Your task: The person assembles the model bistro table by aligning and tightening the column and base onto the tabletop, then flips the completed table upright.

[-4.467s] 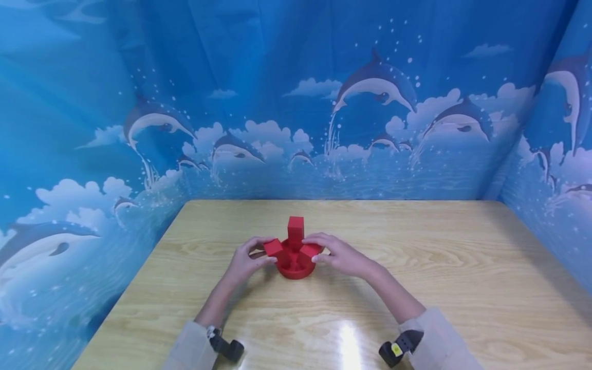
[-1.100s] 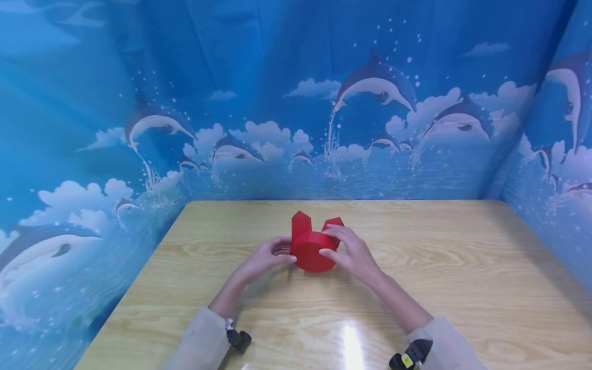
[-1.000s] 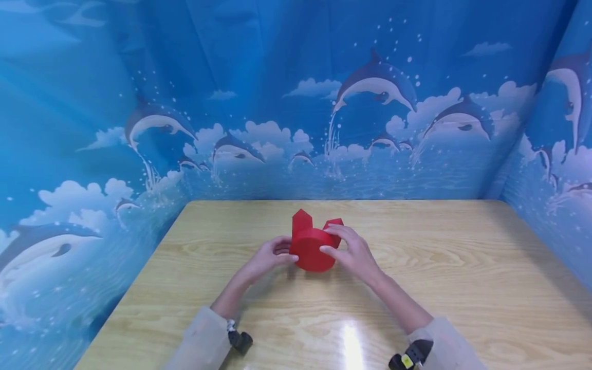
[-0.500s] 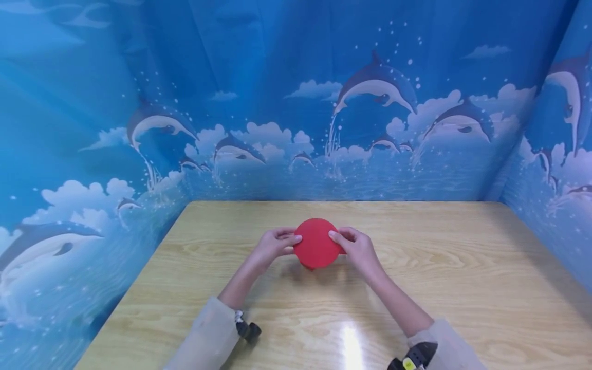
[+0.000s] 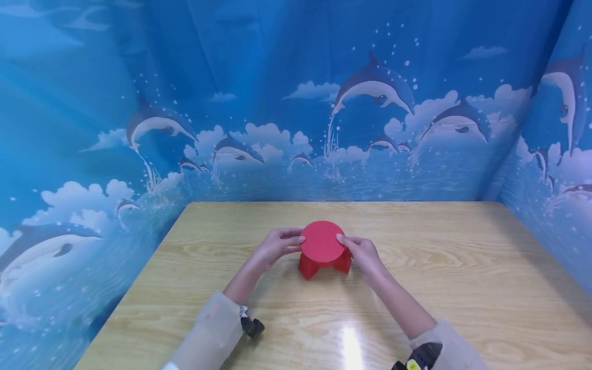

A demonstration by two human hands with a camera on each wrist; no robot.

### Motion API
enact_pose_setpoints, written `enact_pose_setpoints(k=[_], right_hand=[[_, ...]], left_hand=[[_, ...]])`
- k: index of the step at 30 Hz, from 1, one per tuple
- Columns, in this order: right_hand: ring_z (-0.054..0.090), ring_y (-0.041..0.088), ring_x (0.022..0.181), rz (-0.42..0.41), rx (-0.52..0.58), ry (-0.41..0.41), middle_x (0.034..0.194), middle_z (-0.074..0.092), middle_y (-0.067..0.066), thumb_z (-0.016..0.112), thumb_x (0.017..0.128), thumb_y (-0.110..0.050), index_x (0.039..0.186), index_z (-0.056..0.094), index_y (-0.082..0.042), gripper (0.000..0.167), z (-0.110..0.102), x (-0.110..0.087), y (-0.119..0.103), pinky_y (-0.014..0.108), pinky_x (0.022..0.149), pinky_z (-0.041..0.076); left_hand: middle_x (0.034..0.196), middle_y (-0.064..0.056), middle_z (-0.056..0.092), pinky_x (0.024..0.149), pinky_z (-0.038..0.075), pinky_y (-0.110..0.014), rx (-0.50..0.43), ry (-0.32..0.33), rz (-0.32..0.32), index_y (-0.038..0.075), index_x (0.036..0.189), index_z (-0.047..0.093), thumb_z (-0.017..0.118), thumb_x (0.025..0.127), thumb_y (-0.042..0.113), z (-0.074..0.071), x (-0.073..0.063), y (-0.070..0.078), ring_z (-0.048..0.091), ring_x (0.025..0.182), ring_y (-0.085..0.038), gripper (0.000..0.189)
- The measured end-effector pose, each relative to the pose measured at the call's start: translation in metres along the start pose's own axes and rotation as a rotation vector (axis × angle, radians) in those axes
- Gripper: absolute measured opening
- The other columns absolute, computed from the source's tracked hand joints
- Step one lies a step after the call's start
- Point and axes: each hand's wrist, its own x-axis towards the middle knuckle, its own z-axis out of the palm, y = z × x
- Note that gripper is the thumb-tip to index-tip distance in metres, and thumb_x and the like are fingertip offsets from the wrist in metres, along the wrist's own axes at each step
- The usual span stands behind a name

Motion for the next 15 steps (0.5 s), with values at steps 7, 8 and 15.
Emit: enact_pose_setpoints(k=[7,8,15], right_hand=[[0.047,0.035,0.113,0.012,-0.016,-0.035,0.123,0.052,0.020,0.054,0.092,-0.040,0.134,0.034,0.011,0.069,-0.0010,0.0017,0.0028,0.045,0.100,0.033],[0.048,0.034,0.113,0.014,-0.014,-0.038,0.122,0.053,0.020,0.054,0.091,-0.040,0.134,0.035,0.011,0.069,-0.0012,0.0021,0.0039,0.045,0.100,0.034],[0.047,0.036,0.112,0.027,-0.017,-0.045,0.125,0.050,0.022,0.054,0.091,-0.042,0.135,0.032,0.011,0.073,-0.0023,0.0025,0.0095,0.044,0.099,0.035]], left_hand=[[0.108,-0.009,0.062,0.080,0.051,-0.031,0.074,0.033,-0.030,0.001,0.120,0.058,0.064,0.087,0.013,0.0021,0.0015,0.0002,0.063,0.091,-0.019,0.036],[0.107,-0.008,0.062,0.080,0.051,-0.031,0.080,0.032,-0.032,0.001,0.120,0.058,0.064,0.087,0.013,0.0024,0.0014,-0.0003,0.063,0.091,-0.019,0.035],[0.105,-0.007,0.063,0.083,0.050,-0.036,0.106,0.039,-0.047,0.004,0.120,0.058,0.065,0.087,0.017,0.0047,0.0034,-0.0087,0.063,0.090,-0.019,0.037]])
